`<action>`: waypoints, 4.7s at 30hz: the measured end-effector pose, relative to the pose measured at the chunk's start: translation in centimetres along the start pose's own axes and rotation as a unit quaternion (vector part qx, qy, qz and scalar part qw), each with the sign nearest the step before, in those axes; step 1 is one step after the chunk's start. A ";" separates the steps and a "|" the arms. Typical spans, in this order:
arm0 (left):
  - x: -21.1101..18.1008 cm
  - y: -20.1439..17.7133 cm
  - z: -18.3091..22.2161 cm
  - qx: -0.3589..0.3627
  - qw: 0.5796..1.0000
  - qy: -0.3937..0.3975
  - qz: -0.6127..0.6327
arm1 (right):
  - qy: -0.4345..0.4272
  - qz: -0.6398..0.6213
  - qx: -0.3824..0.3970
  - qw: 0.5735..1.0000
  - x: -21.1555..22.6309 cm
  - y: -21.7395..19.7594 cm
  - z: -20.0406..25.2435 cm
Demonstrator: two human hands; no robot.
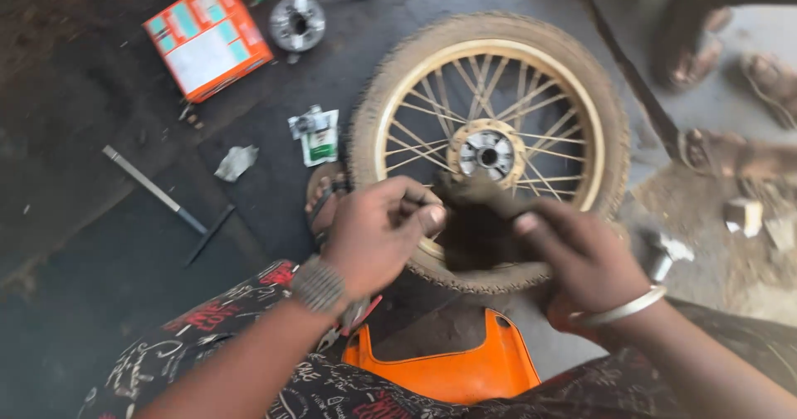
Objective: Repairing or servicing a spoked motorcycle wheel, including manipulating the hub and using a hammer.
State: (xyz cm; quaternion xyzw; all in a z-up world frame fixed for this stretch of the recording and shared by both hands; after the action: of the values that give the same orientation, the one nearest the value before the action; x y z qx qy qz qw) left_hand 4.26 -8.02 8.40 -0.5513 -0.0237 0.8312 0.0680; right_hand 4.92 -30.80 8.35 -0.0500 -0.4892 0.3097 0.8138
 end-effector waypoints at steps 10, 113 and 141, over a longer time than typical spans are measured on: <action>18.1 -3.2 -6.1 0.124 0.798 -0.120 -0.577 | 0.054 -0.172 0.457 0.871 -1.1 4.8 5.8; 1.2 4.8 7.6 0.157 0.770 0.318 -0.531 | 0.074 -0.586 -0.158 0.791 -23.9 13.6 -20.0; 2.1 12.0 13.5 -0.026 0.563 0.513 -0.648 | -0.294 0.683 0.178 0.645 -13.2 7.6 -18.9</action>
State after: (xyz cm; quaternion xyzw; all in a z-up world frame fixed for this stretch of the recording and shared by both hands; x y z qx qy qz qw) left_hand -9.99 -19.11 10.42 -0.7226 -0.3571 0.1404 0.5750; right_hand 12.72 -27.77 -14.43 -0.1307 -0.4654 0.8570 0.1784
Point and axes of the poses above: each hand's wrist, its own z-axis away from the middle knuckle, its own y-axis out of the palm, x = y × z, the point moved 9 cm from there along -z, towards the middle knuckle, and after that the axes turned 15 degrees about -z, right-handed, at the moved point
